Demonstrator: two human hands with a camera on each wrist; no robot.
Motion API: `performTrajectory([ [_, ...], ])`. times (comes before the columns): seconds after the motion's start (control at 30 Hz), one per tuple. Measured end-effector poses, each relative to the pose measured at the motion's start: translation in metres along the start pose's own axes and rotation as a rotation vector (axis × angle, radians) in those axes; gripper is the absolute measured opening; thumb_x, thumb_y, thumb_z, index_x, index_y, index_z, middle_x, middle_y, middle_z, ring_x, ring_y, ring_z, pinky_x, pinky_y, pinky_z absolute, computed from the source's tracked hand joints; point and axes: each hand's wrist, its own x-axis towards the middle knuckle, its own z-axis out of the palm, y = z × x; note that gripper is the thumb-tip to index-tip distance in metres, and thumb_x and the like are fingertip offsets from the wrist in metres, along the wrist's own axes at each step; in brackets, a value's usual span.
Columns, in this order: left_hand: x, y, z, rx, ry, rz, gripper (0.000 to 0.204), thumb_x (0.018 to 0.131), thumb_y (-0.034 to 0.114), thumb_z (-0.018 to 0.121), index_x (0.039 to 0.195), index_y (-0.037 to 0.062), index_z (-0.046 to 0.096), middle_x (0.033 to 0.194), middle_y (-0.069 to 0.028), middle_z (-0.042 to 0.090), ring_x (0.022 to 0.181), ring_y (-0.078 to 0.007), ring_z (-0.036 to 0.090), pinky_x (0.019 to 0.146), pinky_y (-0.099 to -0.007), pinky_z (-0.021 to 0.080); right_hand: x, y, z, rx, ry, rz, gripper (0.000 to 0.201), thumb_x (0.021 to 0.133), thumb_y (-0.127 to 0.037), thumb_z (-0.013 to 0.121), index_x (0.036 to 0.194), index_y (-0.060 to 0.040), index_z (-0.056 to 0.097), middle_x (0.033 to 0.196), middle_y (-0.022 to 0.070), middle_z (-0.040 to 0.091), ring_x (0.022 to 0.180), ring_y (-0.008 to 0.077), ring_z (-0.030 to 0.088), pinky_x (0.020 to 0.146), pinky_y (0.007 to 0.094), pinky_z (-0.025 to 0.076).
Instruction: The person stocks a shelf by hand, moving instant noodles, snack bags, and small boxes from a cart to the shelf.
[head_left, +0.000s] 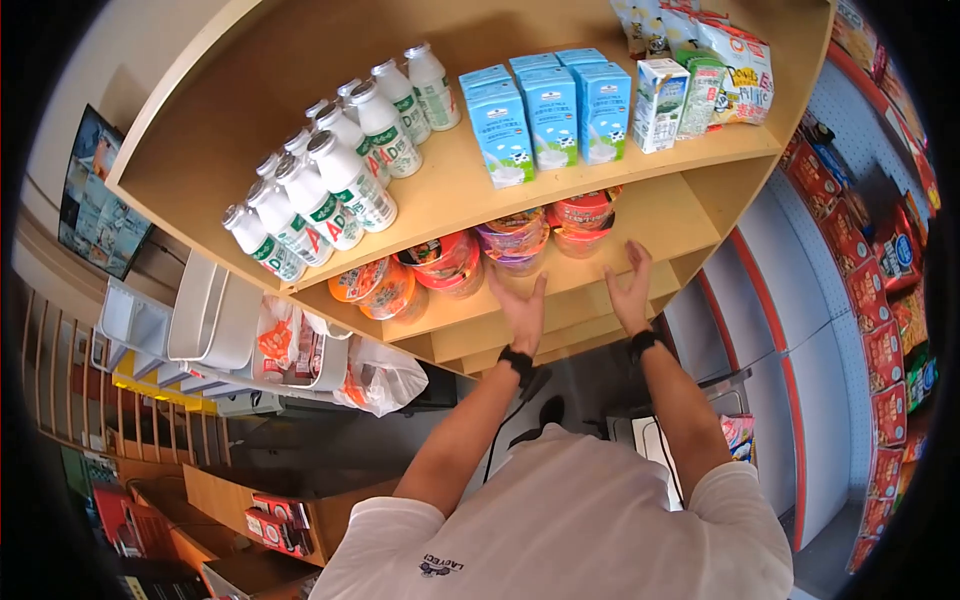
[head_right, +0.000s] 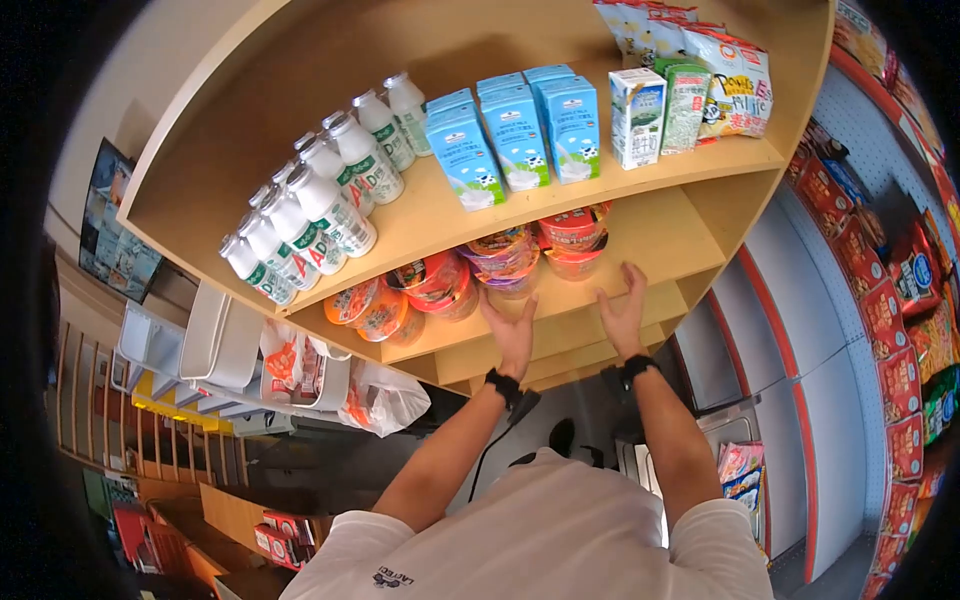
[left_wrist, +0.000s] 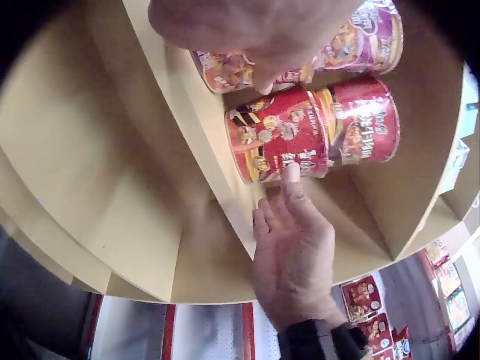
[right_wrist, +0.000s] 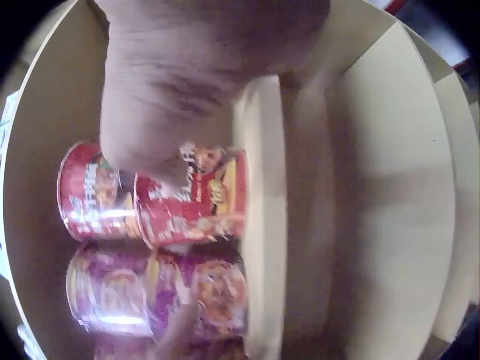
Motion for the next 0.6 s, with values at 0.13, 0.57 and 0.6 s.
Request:
performTrajectory([
  [0.13,-0.034,-0.004,-0.057,-0.087,0.01,-0.108,0.072,0.092,0.011,0.072,0.15,0.0007,0.031,0.149,-0.017,0.039,0.138,-0.0279,0.04,0.114,-0.0399,0.035,-0.019,-0.059,0.0,-0.138,-0.437,-0.388,0.044,0.081,-0.008,0.077,0.122,-0.0014,0.06,0.12,0.0166,0.062,0.117,0.0354,0.059,0.102,0.0445,0.048],
  [0.57,0.037,0.011,-0.113,-0.503,0.303,-0.592,0.061,0.103,0.04,0.058,0.148,0.0066,0.037,0.086,0.0006,0.06,0.065,-0.0084,0.052,0.056,-0.0241,0.04,0.023,-0.246,0.174,-0.474,-0.683,-0.775,0.06,0.089,-0.039,0.069,0.131,0.0028,0.06,0.137,0.0197,0.056,0.133,0.0326,0.048,0.11,0.0433,0.04],
  [0.6,0.041,0.013,-0.114,-0.513,0.321,-0.583,0.061,0.103,0.04,0.058,0.148,0.0066,0.037,0.086,0.0006,0.06,0.065,-0.0084,0.052,0.056,-0.0241,0.04,0.025,-0.243,0.178,-0.558,-0.709,-0.682,0.063,0.089,-0.042,0.068,0.133,0.0016,0.059,0.137,0.0199,0.056,0.133,0.0325,0.048,0.109,0.0431,0.041],
])
